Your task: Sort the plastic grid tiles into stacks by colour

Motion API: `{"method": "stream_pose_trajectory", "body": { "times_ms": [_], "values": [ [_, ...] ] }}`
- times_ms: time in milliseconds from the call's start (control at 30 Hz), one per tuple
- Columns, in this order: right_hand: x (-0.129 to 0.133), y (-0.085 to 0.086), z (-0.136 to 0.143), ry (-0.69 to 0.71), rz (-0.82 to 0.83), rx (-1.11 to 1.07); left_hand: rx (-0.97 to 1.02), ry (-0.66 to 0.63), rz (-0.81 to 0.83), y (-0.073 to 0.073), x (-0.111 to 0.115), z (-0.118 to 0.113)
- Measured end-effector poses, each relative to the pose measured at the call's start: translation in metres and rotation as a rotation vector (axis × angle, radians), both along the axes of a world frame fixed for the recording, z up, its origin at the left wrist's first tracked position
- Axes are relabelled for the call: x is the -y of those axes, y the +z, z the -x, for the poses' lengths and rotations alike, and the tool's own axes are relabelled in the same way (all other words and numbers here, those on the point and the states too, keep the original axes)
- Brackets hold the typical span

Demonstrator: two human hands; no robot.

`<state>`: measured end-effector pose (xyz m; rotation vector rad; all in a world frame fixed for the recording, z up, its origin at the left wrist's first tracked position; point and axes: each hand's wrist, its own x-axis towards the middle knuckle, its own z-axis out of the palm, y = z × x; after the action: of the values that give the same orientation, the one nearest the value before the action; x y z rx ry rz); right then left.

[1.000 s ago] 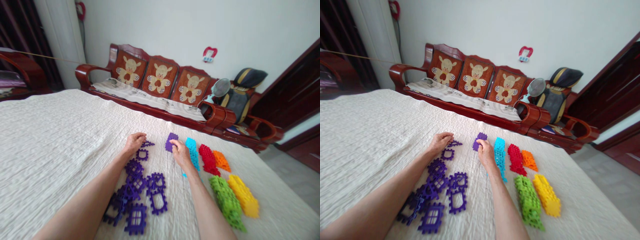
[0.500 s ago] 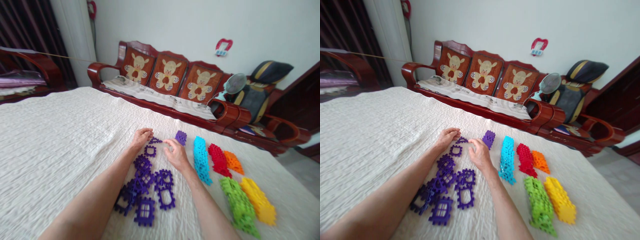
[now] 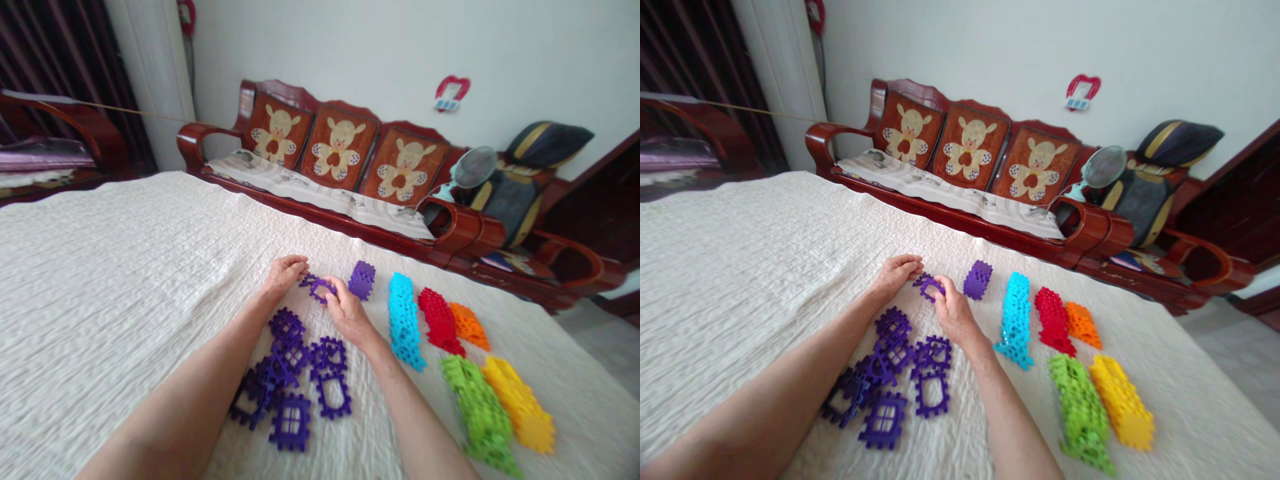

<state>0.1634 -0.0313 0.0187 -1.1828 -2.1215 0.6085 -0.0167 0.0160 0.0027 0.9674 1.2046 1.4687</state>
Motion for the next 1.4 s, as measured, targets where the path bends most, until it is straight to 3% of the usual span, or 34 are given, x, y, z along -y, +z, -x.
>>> {"method": "stream_pose_trajectory", "body": {
  "times_ms": [133, 300, 500, 767, 1033, 1400],
  "values": [
    [-0.008, 0.004, -0.015, -0.040, 0.054, 0.049, 0.017, 0.007, 0.013, 0.001, 0.000, -0.001],
    [-0.012, 0.002, -0.022, -0.034, -0.133, 0.162, 0.007, 0.001, 0.008, 0.001, 0.000, -0.001],
    [-0.006, 0.006, -0.020, -0.155, -0.289, 0.353, -0.009, -0.003, 0.021, 0.001, 0.001, -0.001],
    [-0.018, 0.009, -0.037, -0.294, -0.375, 0.227, 0.004, -0.004, 0.022, 0.002, 0.001, -0.002],
    [-0.027, 0.008, -0.059, -0.453, -0.399, 0.251, 0.002, -0.007, 0.022, 0.001, 0.001, -0.002],
    [-0.028, 0.004, -0.061, -0.479, -0.445, 0.267, 0.042, -0.018, 0.032, 0.003, 0.000, -0.002]
  ]
}}
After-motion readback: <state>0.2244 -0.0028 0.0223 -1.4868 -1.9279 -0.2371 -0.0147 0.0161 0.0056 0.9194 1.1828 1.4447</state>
